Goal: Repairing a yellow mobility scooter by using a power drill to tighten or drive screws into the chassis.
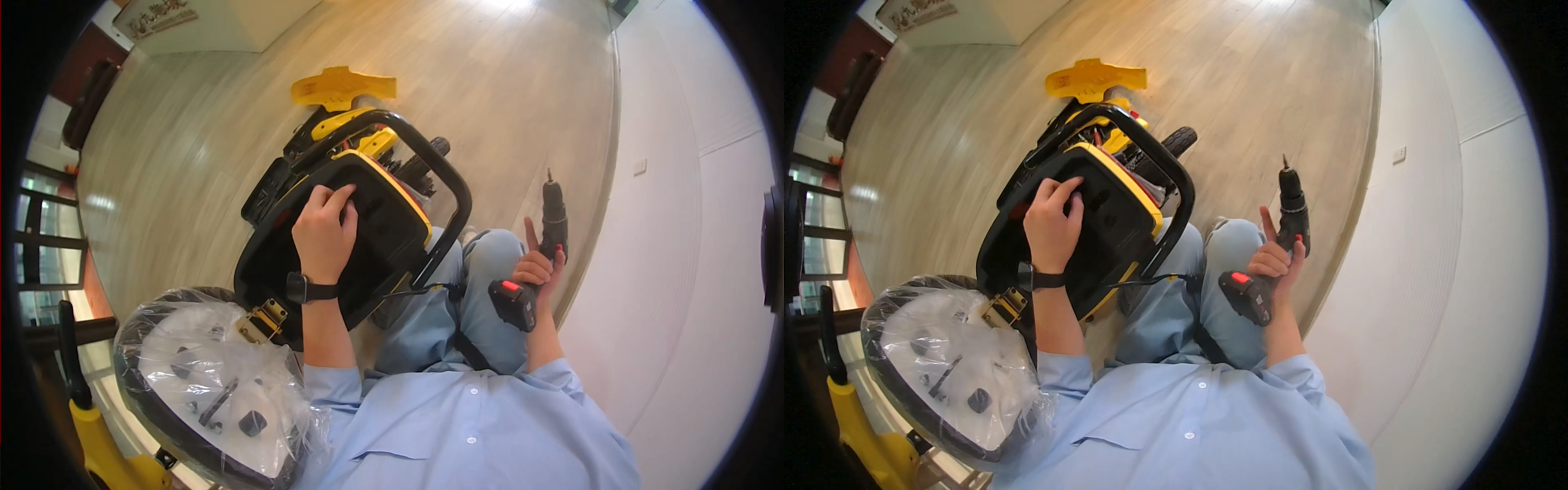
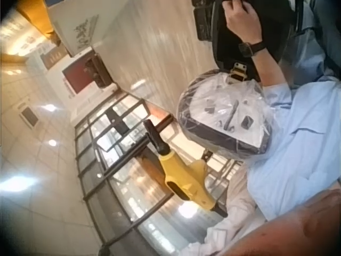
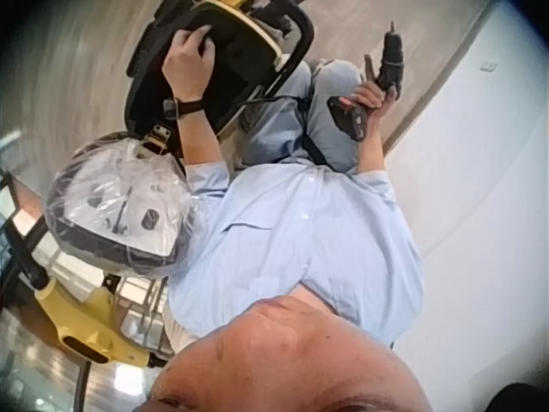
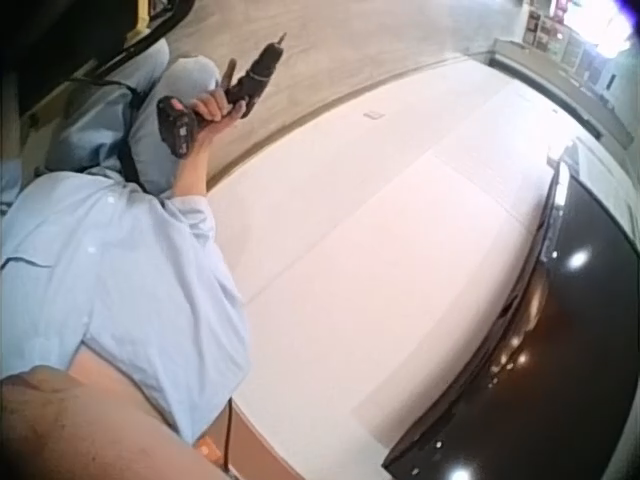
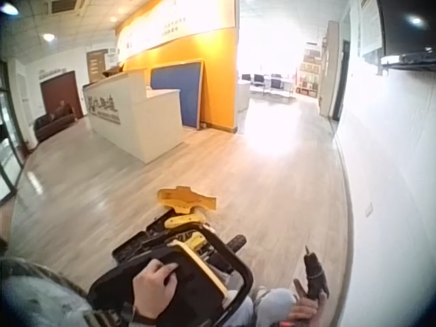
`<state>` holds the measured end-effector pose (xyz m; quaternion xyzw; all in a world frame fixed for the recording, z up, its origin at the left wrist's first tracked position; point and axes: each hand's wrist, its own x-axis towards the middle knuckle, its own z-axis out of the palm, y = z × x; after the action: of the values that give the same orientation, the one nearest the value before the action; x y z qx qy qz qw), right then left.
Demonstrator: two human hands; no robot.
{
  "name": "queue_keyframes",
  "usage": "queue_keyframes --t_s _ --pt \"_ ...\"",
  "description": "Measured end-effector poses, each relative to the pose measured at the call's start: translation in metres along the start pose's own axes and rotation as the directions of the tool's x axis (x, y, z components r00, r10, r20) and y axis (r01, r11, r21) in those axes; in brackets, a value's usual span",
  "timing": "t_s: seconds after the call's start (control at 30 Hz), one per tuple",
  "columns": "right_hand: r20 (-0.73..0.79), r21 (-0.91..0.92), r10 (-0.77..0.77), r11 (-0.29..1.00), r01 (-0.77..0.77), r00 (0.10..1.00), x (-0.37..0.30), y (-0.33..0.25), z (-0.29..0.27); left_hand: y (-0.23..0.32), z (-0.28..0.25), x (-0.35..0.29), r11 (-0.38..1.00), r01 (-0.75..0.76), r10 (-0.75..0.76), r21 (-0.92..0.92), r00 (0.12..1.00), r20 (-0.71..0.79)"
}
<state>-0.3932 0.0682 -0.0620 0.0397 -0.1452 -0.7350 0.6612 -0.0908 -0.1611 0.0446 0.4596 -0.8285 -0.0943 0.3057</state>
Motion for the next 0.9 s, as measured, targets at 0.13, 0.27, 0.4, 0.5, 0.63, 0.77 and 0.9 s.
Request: queue_keyframes --t_s 0.13,0.27,0.4,0.5,0.63,0.77,0.9 --pt "-0.095 -0.019 -0.045 0.999 0.044 0.994 0.004 -0.011 0.005 -0.004 0.002 0.006 0.996 -0.022 0.021 -0.084 1.000 -0.020" --pt "-0.058 -0.121 0.044 0.991 -0.051 0.997 0.006 -0.023 0.001 -0.002 -0.009 0.012 1.000 -0.005 0.007 -0.026 0.998 0.064" --pt "-0.101 -0.189 0.072 0.978 -0.090 0.992 0.007 -0.014 0.012 0.006 -0.021 0.020 0.994 0.069 -0.086 0.086 0.973 0.213" --pt "-0.193 -0.389 0.021 0.916 -0.096 0.981 0.009 -0.013 0.019 0.010 -0.016 0.028 0.981 0.101 -0.137 0.165 0.964 0.229" --pt "-0.217 -0.439 0.043 0.888 -0.137 0.975 0.007 -0.017 0.023 0.023 0.002 0.030 0.971 0.205 -0.225 0.123 0.957 0.185" --pt "-0.254 -0.492 0.062 0.851 -0.185 0.965 0.009 -0.005 0.021 0.023 -0.005 0.021 0.947 0.236 -0.267 0.217 0.955 0.126" --pt "-0.261 -0.542 0.005 0.827 -0.151 0.965 0.005 -0.012 0.018 0.028 0.004 0.025 0.963 0.183 -0.212 0.200 0.969 0.131"
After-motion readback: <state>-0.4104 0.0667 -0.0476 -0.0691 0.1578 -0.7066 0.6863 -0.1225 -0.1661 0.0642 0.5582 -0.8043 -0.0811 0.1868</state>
